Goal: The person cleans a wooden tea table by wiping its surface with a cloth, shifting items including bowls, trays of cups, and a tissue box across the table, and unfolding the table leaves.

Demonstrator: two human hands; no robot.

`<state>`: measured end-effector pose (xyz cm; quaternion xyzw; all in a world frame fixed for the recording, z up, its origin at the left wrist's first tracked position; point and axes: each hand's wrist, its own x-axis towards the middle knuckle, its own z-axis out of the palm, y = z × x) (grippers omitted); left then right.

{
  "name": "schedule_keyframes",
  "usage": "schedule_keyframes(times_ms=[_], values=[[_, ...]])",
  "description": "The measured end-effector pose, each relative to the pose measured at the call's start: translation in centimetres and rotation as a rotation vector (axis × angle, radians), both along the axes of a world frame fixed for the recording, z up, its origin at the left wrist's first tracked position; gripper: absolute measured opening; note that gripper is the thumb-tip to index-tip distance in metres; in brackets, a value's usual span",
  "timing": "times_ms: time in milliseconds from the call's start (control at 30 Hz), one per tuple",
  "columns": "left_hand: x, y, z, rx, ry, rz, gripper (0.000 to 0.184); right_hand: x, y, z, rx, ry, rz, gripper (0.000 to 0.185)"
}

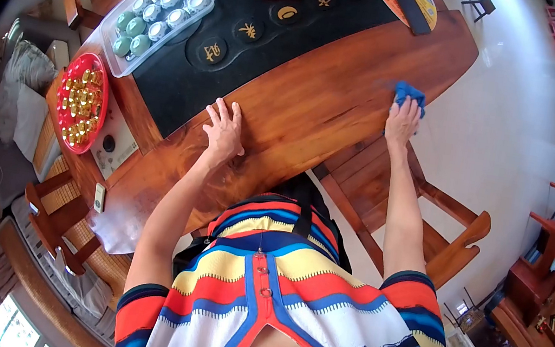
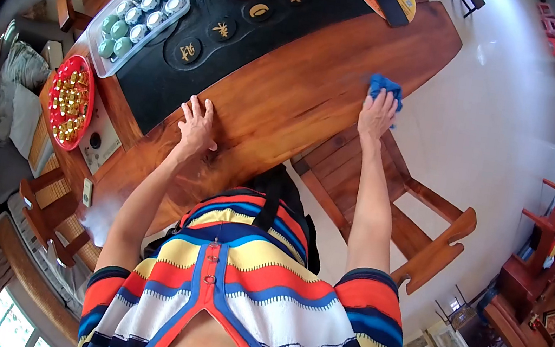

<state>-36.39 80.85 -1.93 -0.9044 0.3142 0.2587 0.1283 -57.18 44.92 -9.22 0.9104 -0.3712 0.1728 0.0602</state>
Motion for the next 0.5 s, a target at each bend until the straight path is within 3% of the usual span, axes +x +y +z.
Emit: schedule_keyframes(times_ms=[67,100,200,267,367,500], values=[[-0.1,0.1,0.1,0.001,-0.01,-0.009,0.124,0.7,-0.4,-0.9,-0.012,-0.067,-0.056,0.043],[0.0,0.0,0.1,-0.006,-0.02,-0.009,0.124,2.5,2.9,2.4,0.064,-0.033,-0.02,0.027],[-0.2,0.2,0.0,-0.006,-0.029,-0.01,0.125,5.8,11.6,4.7,0.154,-0.293,0.349,0.01],[-0.4,0.4,-0.2,-0.019,-0.044,-0.018,0.125,6.5,16.7,5.7,0.391,-0.261,0.599,0.018],[-0.2,0.8,-0.4,-0.049,-0.065,-0.038,0.125,4.5,18.0,3.9,0.31,-0.076,0.805,0.056],[-0.4,1.3,-0.7,-0.073,-0.059,-0.039,0.125,3.2,10.2,3.7,0.097,-0.061,0.488,0.051]])
